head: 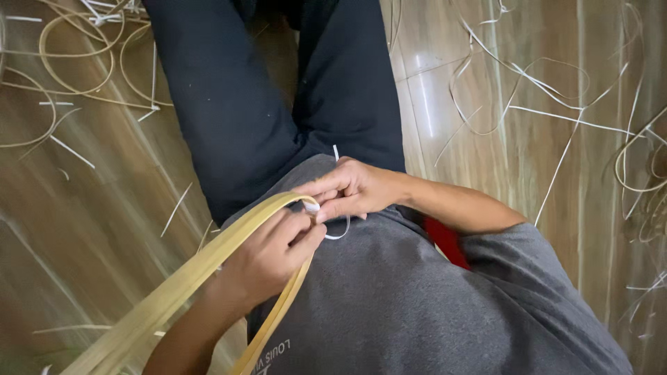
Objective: The person sits on the floor and assembles a bamboo frame by bundling thin bamboo strips together. They use white plastic zip ties to secure the strips, wrapping the ties around the bundle and tightening them by hand. The person uses scissors to cut the excess length of the zip ties after securing them.
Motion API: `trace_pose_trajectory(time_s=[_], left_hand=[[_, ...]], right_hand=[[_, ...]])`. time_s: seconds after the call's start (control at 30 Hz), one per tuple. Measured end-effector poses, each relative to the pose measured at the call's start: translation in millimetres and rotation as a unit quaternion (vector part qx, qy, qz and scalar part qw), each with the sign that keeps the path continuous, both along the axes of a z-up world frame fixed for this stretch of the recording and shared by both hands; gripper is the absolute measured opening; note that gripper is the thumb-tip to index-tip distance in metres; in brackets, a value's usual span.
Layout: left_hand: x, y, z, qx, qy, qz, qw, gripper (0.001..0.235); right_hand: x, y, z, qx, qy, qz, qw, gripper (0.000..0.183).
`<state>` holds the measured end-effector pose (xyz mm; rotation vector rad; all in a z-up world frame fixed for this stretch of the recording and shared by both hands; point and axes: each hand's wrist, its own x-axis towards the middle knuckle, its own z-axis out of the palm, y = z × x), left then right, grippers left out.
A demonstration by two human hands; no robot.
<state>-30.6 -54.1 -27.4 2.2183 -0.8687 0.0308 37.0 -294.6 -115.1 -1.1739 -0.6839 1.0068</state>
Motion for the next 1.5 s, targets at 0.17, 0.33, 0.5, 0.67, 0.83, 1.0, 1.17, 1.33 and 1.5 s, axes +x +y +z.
trace_pose_trajectory(time_s=[0.17, 0.33, 0.5, 0.67, 0.83, 1.0, 1.17, 1.33, 1.5], left_hand=[[-4.2, -3.4, 5.3, -0.127, 0.052, -0.033, 0.990, 0.010], [-28.3, 18.8, 13.2, -0.304, 0.281, -0.094, 0.906, 0.008], [-38.4, 11.0, 8.2, -0.100, 0.285, 0.116, 0.946, 0.005], [-35.6, 1.6, 2.6, -0.059, 0.160, 0.170, 0.971, 0.012], [-36.1, 0.4, 1.8, -0.010, 0.075, 0.174, 0.982, 0.015], [-36.3, 2.3, -2.6, 0.039, 0.037, 0.151, 0.987, 0.013], [-33.7, 0.8, -5.4, 0.012, 0.008, 0.154, 0.988, 0.017], [-29.6, 0.2, -6.2, 0.029, 0.003, 0.122, 0.992, 0.011], [-25.3, -7.5, -6.5, 0.006, -0.004, 0.115, 0.993, 0.009]], right_hand=[[1.2, -1.7, -2.4, 0.010, 0.040, 0.002, 0.999, 0.053], [1.1, 0.1, -2.2, 0.000, 0.062, 0.012, 0.998, 0.051], [5.8, 2.8, 6.2, -0.024, 0.076, 0.019, 0.997, 0.055], [6.7, 4.3, 12.4, -0.022, 0.037, 0.012, 0.999, 0.058], [5.7, 6.3, 8.8, -0.012, 0.055, 0.020, 0.998, 0.060], [4.1, 6.1, 4.6, 0.013, 0.069, 0.014, 0.997, 0.061], [4.3, 3.5, 4.9, -0.006, 0.065, 0.020, 0.998, 0.061], [6.1, 2.6, 3.8, 0.005, 0.055, 0.021, 0.998, 0.062], [6.5, 3.0, 3.5, 0.007, 0.052, 0.025, 0.998, 0.063]])
